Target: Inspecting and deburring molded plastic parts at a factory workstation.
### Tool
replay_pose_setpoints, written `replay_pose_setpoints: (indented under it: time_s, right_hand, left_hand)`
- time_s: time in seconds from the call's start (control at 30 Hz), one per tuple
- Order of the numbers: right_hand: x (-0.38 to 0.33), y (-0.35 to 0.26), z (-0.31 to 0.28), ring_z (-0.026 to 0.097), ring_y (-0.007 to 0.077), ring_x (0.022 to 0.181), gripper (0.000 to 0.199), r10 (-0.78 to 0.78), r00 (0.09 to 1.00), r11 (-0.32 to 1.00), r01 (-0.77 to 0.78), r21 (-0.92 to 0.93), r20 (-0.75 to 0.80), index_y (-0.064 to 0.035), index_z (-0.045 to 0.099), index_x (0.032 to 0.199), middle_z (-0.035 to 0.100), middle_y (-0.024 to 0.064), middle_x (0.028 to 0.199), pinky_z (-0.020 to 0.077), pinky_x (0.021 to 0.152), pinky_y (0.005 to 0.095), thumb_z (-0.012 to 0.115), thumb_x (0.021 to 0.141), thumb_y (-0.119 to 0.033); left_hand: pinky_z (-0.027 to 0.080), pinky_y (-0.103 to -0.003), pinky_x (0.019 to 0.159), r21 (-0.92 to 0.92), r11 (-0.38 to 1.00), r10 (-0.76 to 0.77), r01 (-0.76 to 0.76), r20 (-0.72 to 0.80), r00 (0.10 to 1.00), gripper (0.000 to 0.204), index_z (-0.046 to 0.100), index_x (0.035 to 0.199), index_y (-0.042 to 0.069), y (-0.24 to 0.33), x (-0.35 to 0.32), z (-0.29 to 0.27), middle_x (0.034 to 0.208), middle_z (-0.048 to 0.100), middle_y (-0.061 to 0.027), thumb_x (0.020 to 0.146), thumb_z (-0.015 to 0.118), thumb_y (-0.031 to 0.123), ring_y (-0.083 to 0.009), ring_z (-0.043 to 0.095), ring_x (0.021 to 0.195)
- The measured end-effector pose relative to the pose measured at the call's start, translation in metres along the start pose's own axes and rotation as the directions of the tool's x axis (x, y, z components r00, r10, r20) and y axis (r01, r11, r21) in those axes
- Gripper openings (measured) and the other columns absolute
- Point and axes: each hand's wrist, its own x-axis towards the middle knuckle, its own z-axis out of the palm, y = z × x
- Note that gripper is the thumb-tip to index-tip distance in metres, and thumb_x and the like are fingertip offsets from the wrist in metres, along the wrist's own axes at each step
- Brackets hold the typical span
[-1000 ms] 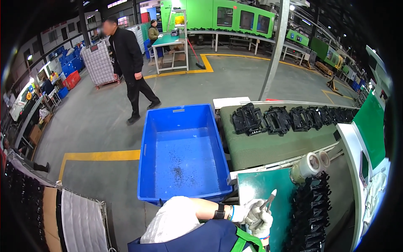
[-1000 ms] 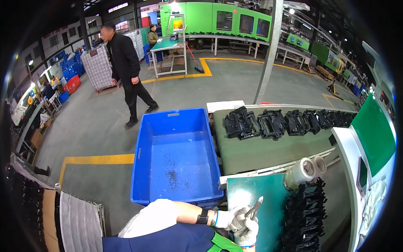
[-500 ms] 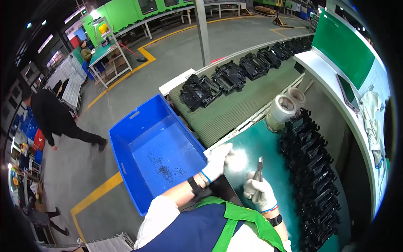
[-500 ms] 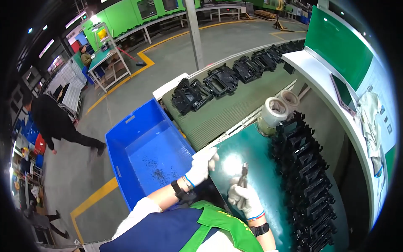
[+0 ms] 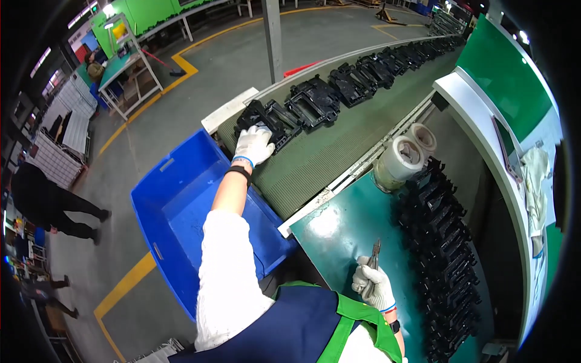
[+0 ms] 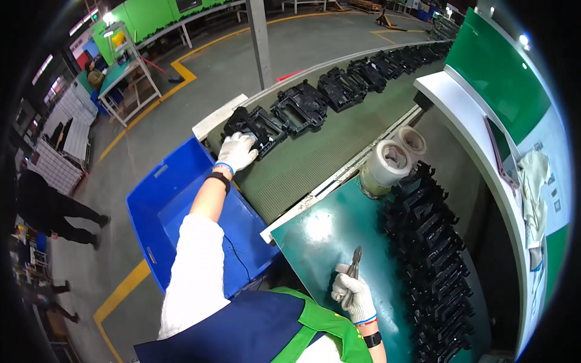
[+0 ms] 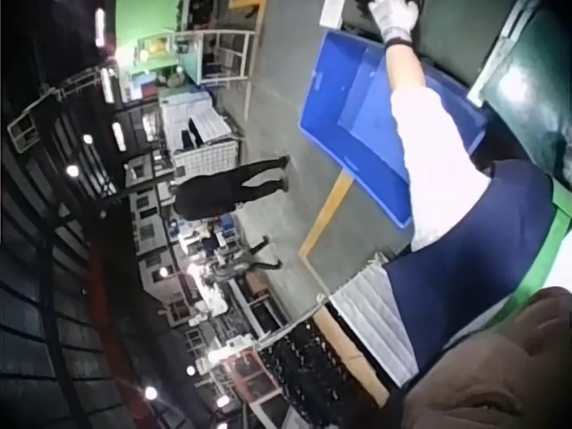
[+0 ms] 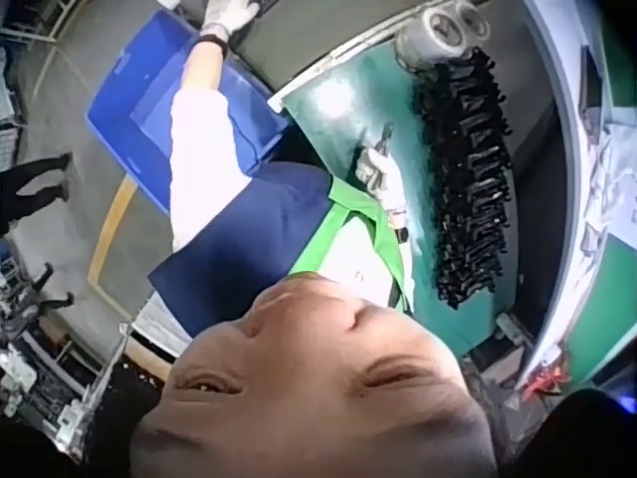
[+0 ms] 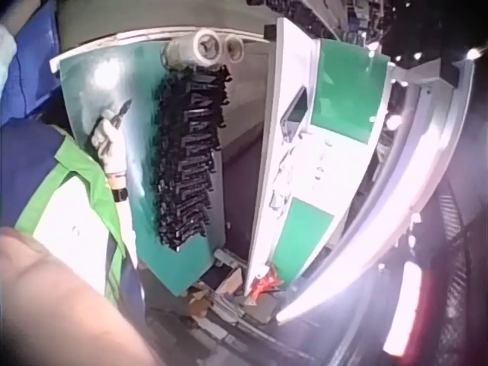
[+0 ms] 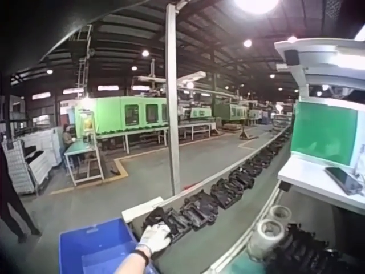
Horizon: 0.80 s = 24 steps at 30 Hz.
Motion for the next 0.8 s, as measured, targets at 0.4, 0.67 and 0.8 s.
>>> replay_pose_setpoints:
  time_s: [0.4, 0.67, 0.8]
  right_hand:
    - [0.004, 0.013, -0.013, 0.046, 0.0117, 0.065, 0.039, -0.032, 0.995, 0.988, 0.046, 0.150, -0.099, -0.0065, 0.061, 0.130, 0.043, -0.0045, 0.076, 0.0439, 0.060, 0.0304, 0.076, 0.096, -0.020]
    - [0.002, 0.021, -0.002, 0.044, 0.0115, 0.064, 0.037, -0.047, 0.989, 0.987, 0.068, 0.147, -0.138, -0.0066, 0.062, 0.129, 0.042, -0.0048, 0.075, 0.0444, 0.059, 0.0309, 0.075, 0.097, -0.019]
    - [0.003, 0.029, -0.004, 0.044, 0.0115, 0.063, 0.037, -0.052, 0.994, 0.984, 0.068, 0.163, -0.096, -0.0064, 0.061, 0.129, 0.042, -0.0044, 0.075, 0.0441, 0.058, 0.0314, 0.075, 0.097, -0.019]
  left_hand:
    - [0.056, -0.052, 0.091, -0.032, 0.998, 0.060, -0.053, 0.318, 0.946, 0.043, 0.072, 0.112, 0.005, 0.011, 0.081, -0.042, 0.109, 0.076, -0.0206, 0.089, 0.066, 0.040, -0.0415, 0.072, 0.102]
    - [0.058, -0.047, 0.098, 0.037, 0.997, 0.043, -0.065, 0.422, 0.905, 0.062, 0.071, 0.122, 0.006, 0.019, 0.106, 0.005, 0.119, 0.076, -0.0219, 0.078, 0.074, 0.049, -0.0385, 0.073, 0.112]
    - [0.055, -0.048, 0.101, -0.005, 0.991, 0.118, -0.133, 0.497, 0.860, 0.082, 0.065, 0.132, 0.001, 0.041, 0.089, -0.034, 0.120, 0.074, -0.0274, 0.076, 0.075, 0.060, -0.0408, 0.072, 0.113]
